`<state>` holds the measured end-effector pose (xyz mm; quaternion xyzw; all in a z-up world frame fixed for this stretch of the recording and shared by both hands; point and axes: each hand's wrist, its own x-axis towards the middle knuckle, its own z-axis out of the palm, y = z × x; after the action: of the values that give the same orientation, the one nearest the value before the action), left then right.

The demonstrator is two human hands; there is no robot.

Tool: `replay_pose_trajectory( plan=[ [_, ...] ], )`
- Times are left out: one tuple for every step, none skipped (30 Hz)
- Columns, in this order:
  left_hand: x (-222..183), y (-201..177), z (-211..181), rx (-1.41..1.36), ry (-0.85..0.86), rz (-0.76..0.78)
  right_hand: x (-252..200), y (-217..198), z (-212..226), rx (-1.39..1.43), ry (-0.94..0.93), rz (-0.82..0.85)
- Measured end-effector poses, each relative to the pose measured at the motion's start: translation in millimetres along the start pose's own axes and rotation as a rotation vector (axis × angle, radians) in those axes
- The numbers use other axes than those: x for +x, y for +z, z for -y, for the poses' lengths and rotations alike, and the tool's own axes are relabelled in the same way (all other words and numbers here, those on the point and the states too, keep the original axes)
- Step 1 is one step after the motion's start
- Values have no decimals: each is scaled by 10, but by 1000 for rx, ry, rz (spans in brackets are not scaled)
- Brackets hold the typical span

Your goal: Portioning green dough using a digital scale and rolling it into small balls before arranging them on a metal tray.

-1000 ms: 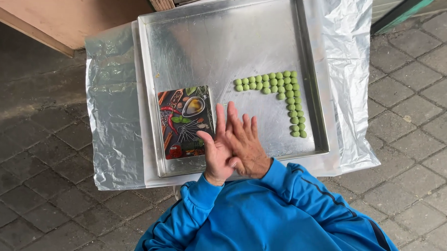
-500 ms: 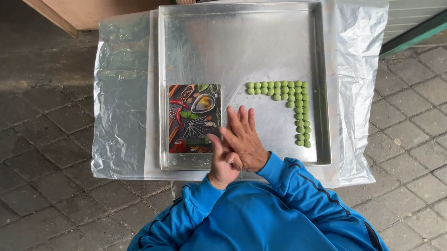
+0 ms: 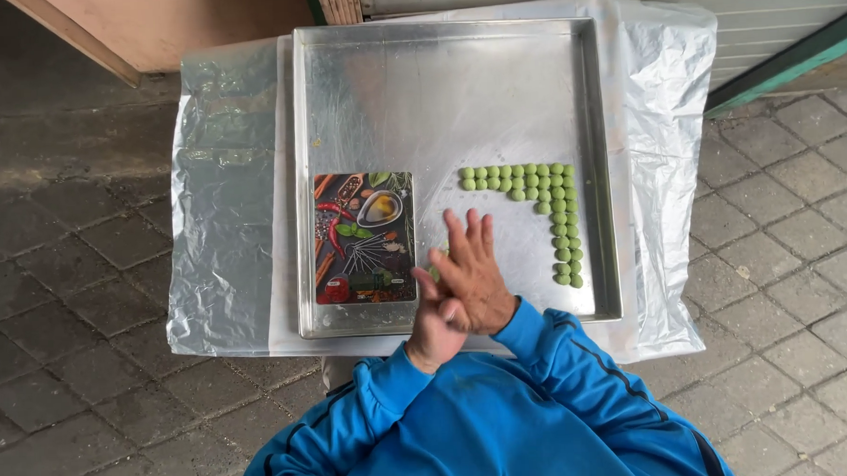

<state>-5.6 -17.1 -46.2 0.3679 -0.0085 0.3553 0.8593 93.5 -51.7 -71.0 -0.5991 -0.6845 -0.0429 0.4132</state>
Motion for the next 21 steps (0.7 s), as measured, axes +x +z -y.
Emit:
replay_pose_trajectory(
  plan=[
    [66, -18, -82, -133, -157, -56, 24, -9, -51, -24, 25, -3],
    [132, -36, -161, -266, -313, -113, 47, -16, -104, -48, 50, -5],
    [191, 23, -271, -263, -312, -113, 92, -34, 7, -46, 49, -7],
    [251, 84, -375, -172, -278, -101, 134, -54, 115, -17, 62, 7],
    [304, 147, -470, -83, -245, -89, 164, -78, 223, 10, 77, 22],
    [283, 178, -387, -82, -247, -90, 298, -72, 341, 11, 79, 21],
    [263, 207, -304, -452, -86, 88, 435, -66, 456, 77, 27, -35],
    [244, 239, -220, -818, 81, 270, 572, -63, 572, 144, -25, -91],
    [167, 287, 43, -817, 78, 271, 531, -54, 550, 143, -23, -94],
    [88, 338, 307, -1358, 338, 551, 488, -49, 529, 109, -46, -93],
    [4, 386, 569, -1884, 617, 840, 443, -40, 510, 74, -68, -95],
    [5, 321, 445, -1885, 611, 840, 368, -18, 463, 73, -67, -99],
    [12, 255, 317, -1555, 444, 646, 298, 7, 415, 21, -100, -98],
    [19, 189, 187, -1218, 284, 461, 228, 33, 368, -30, -134, -97],
    [46, 164, 109, -1217, 281, 464, 231, 42, 199, -31, -135, -101],
    [70, 137, 29, -700, 59, 198, 235, 54, 32, -89, -108, -120],
    [80, 115, -56, -173, -149, -62, 232, 69, -123, -142, -80, -136],
    [108, 114, -99, -171, -149, -64, 161, 33, -129, -140, -80, -137],
    [142, 110, -140, -172, -180, -84, 93, -1, -143, -127, -17, -107],
    [179, 103, -177, -172, -211, -105, 24, -33, -163, -114, 46, -77],
    [192, 83, -194, -174, -218, -109, 25, -30, -50, -112, 54, -75]
  ],
)
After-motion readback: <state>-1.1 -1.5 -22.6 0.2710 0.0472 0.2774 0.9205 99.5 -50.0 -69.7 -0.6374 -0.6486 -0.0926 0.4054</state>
